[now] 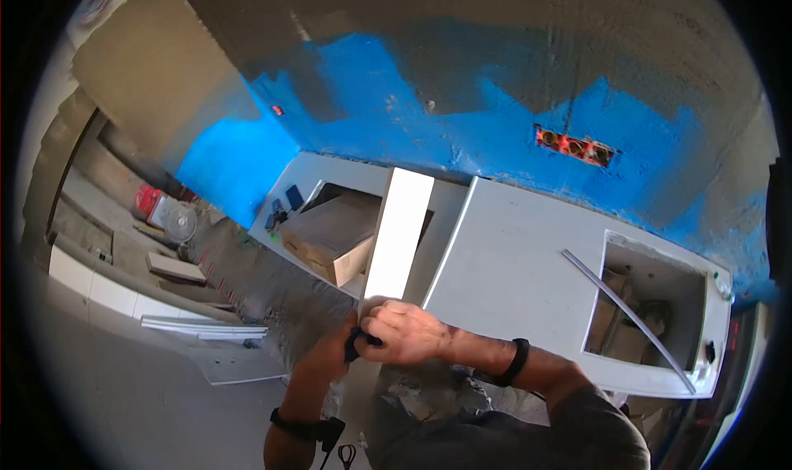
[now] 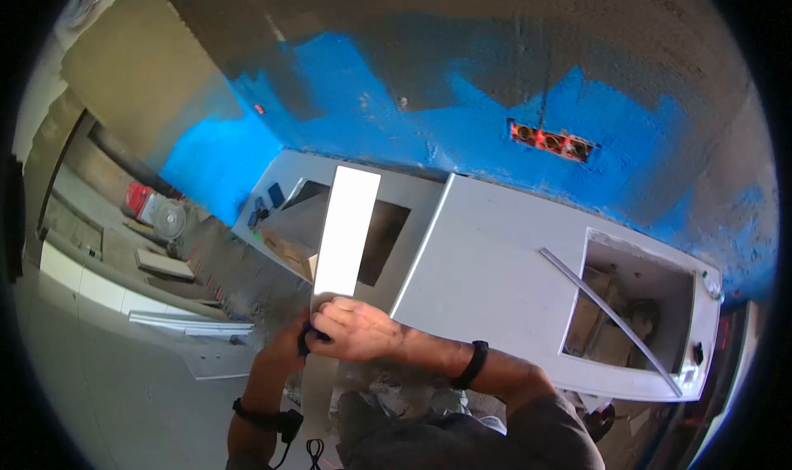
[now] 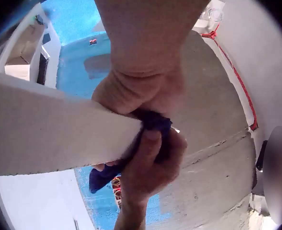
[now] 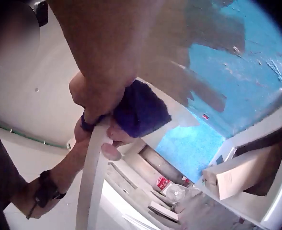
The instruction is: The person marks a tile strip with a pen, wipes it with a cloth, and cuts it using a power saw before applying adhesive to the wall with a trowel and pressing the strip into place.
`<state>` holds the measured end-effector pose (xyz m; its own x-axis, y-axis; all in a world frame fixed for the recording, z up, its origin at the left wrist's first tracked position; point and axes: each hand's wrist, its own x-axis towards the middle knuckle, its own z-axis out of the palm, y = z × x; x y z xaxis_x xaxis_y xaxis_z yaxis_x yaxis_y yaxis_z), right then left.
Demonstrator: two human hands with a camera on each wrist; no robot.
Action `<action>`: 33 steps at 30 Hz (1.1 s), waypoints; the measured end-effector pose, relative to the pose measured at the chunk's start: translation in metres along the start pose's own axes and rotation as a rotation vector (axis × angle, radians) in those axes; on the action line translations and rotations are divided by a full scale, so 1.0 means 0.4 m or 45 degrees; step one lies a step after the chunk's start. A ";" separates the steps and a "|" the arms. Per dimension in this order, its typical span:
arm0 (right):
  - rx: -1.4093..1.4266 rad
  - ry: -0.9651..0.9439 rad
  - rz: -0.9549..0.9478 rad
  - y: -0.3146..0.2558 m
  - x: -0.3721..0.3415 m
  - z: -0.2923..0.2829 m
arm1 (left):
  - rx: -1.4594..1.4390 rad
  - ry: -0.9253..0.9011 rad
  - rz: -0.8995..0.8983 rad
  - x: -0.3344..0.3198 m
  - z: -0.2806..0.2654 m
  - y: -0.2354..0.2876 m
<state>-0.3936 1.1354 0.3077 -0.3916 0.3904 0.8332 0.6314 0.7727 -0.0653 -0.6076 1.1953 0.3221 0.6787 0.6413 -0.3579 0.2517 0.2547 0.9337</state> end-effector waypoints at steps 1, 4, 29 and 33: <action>-0.009 0.032 -0.026 0.004 0.010 -0.009 | 0.134 0.055 0.003 -0.011 0.012 0.022; -0.160 0.163 0.076 0.054 0.027 -0.052 | -0.058 -0.120 -0.097 -0.017 0.008 0.037; -0.043 -0.969 1.537 0.166 -0.564 0.409 | -0.492 1.271 -0.882 -0.700 -0.525 -0.732; 0.185 -1.476 0.904 0.117 -0.292 0.877 | -0.650 1.362 -1.049 -0.676 -0.723 -0.853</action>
<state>-0.5531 1.3019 0.0147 -0.3918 0.8578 -0.3327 0.8828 0.2488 -0.3984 -1.0765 1.1445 0.0969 -0.4256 0.3536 -0.8330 -0.1152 0.8918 0.4375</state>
